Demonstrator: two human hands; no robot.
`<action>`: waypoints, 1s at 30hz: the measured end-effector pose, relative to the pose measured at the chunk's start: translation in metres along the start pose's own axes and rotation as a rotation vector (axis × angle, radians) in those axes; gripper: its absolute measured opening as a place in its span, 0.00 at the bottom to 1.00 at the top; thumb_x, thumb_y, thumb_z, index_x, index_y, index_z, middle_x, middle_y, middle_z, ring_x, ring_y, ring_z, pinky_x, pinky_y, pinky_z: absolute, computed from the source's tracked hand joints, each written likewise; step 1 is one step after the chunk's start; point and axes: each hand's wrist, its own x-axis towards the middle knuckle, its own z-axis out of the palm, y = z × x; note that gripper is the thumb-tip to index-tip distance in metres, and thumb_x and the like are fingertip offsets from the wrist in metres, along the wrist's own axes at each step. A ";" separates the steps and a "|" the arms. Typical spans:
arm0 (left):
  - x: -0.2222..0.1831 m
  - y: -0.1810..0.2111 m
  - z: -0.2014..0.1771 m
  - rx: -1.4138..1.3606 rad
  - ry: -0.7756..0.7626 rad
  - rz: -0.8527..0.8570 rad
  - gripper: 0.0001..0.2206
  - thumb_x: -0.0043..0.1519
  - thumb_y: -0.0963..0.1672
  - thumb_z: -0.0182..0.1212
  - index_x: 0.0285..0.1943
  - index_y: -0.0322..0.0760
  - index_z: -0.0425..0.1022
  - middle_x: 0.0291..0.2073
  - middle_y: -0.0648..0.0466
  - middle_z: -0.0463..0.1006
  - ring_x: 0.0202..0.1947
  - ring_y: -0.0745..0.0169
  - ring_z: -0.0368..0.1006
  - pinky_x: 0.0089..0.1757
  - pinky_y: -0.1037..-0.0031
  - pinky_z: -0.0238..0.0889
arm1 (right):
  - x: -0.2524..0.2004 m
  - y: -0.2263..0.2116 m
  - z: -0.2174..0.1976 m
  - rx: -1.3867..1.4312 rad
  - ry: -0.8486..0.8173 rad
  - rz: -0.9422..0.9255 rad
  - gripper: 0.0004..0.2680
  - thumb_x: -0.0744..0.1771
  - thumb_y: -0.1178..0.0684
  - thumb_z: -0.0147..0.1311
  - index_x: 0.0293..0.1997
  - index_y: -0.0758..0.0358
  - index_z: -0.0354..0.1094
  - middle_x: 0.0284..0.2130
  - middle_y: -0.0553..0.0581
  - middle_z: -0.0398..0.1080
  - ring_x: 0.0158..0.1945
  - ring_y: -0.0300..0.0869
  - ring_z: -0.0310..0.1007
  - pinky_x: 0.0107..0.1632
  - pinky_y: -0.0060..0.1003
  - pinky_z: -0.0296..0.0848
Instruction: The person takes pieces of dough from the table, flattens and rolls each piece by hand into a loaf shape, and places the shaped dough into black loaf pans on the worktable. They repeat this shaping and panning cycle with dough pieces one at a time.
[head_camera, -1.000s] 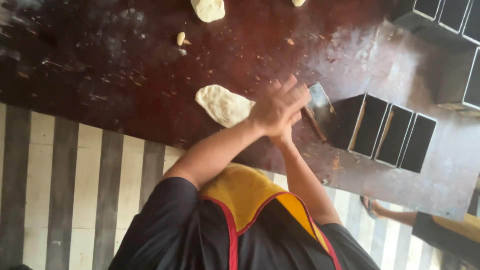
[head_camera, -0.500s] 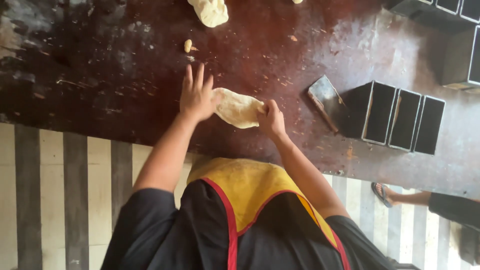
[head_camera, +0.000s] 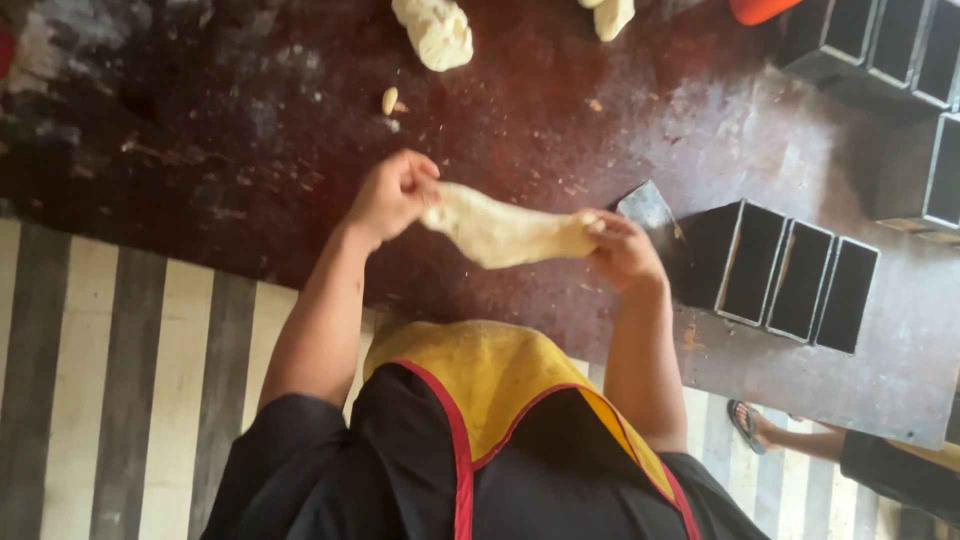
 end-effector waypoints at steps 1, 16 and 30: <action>0.005 -0.010 -0.006 -0.064 0.030 -0.011 0.15 0.60 0.40 0.71 0.52 0.31 0.73 0.36 0.53 0.81 0.36 0.68 0.76 0.39 0.74 0.72 | 0.004 -0.001 -0.009 0.031 0.090 -0.022 0.13 0.68 0.61 0.54 0.60 0.73 0.66 0.50 0.62 0.73 0.52 0.48 0.75 0.54 0.40 0.76; 0.018 -0.021 0.127 0.464 -0.003 -0.021 0.10 0.59 0.47 0.68 0.37 0.34 0.80 0.31 0.47 0.82 0.32 0.52 0.81 0.36 0.64 0.73 | 0.030 0.014 0.091 0.341 0.101 0.012 0.25 0.64 0.60 0.53 0.70 0.63 0.51 0.50 0.66 0.72 0.49 0.51 0.79 0.53 0.45 0.79; 0.087 0.007 0.156 1.390 -0.388 -0.054 0.47 0.56 0.68 0.45 0.81 0.50 0.41 0.78 0.44 0.38 0.78 0.48 0.33 0.70 0.53 0.28 | 0.122 0.014 0.127 -1.199 0.271 -0.562 0.05 0.64 0.53 0.55 0.37 0.59 0.73 0.36 0.62 0.77 0.50 0.59 0.75 0.57 0.63 0.59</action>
